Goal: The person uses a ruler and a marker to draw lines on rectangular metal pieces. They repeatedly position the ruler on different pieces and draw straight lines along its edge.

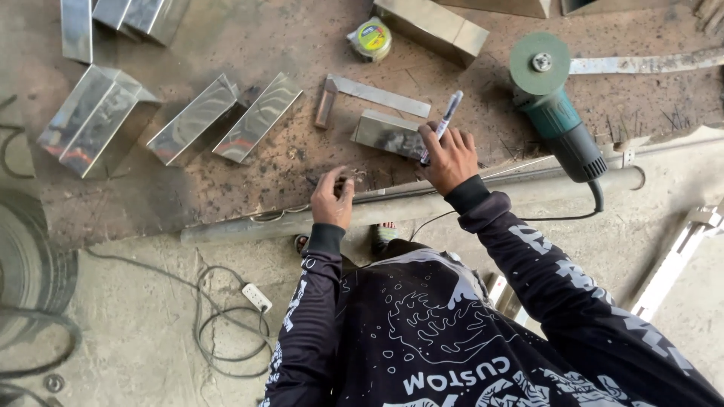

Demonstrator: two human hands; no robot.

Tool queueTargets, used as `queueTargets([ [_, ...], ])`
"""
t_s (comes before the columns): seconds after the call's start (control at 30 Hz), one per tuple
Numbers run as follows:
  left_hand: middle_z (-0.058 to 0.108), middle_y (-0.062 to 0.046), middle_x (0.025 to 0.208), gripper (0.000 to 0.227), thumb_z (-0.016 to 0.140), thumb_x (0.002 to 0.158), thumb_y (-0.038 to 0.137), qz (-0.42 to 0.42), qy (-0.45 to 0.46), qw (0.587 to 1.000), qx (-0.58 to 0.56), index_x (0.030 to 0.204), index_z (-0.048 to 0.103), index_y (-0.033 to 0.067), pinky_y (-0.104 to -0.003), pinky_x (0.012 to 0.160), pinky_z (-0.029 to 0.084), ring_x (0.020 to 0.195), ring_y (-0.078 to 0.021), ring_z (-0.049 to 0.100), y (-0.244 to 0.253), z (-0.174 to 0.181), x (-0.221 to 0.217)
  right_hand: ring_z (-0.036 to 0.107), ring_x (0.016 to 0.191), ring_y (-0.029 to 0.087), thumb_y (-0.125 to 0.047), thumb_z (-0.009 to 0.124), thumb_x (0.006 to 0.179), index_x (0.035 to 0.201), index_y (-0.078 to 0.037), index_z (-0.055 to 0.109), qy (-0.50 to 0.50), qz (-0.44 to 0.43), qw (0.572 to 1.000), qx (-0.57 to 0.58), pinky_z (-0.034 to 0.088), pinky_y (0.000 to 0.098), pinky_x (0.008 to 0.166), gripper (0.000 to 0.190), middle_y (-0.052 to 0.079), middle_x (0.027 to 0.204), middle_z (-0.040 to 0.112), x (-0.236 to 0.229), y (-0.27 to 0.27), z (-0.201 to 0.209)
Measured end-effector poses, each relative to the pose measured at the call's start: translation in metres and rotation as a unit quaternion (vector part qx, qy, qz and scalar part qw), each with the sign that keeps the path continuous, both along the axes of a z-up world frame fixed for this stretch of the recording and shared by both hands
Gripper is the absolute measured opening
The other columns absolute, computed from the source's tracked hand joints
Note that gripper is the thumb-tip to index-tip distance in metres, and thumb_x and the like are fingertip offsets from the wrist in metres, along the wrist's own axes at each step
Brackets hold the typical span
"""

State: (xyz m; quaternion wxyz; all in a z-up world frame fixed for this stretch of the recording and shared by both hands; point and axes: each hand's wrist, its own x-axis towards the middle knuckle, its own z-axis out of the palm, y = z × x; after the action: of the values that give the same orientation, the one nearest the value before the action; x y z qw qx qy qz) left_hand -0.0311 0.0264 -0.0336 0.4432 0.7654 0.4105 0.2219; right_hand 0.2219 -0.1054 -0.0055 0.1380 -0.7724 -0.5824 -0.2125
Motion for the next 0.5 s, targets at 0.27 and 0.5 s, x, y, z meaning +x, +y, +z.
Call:
queueTargets([
  [0.27,0.061,-0.009,0.119,0.033,0.056,0.107,0.029,-0.006,-0.028,1.000,-0.006,0.136,0.058,0.0136,-0.054,0.097,0.060,0.117,-0.0336,0.063,-0.003,-0.018,-0.007,0.065,0.103,0.031,-0.043,0.087,0.073,0.126,-0.014,0.064,0.004,0.059,0.998,0.025,0.046,0.0410,0.090,0.065,0.012,0.112,0.064,-0.034,-0.016,0.016],
  [0.5,0.062,-0.011,0.119,0.032,0.055,0.107,0.028,-0.024,-0.045,0.998,-0.026,0.135,0.058,0.0115,-0.056,0.096,0.060,0.117,-0.0357,0.063,0.001,-0.007,-0.010,0.066,0.103,0.029,-0.052,0.084,0.073,0.126,-0.019,0.064,0.055,0.020,0.998,-0.025,0.048,0.0394,0.088,0.066,0.009,0.109,0.064,-0.023,-0.015,-0.005],
])
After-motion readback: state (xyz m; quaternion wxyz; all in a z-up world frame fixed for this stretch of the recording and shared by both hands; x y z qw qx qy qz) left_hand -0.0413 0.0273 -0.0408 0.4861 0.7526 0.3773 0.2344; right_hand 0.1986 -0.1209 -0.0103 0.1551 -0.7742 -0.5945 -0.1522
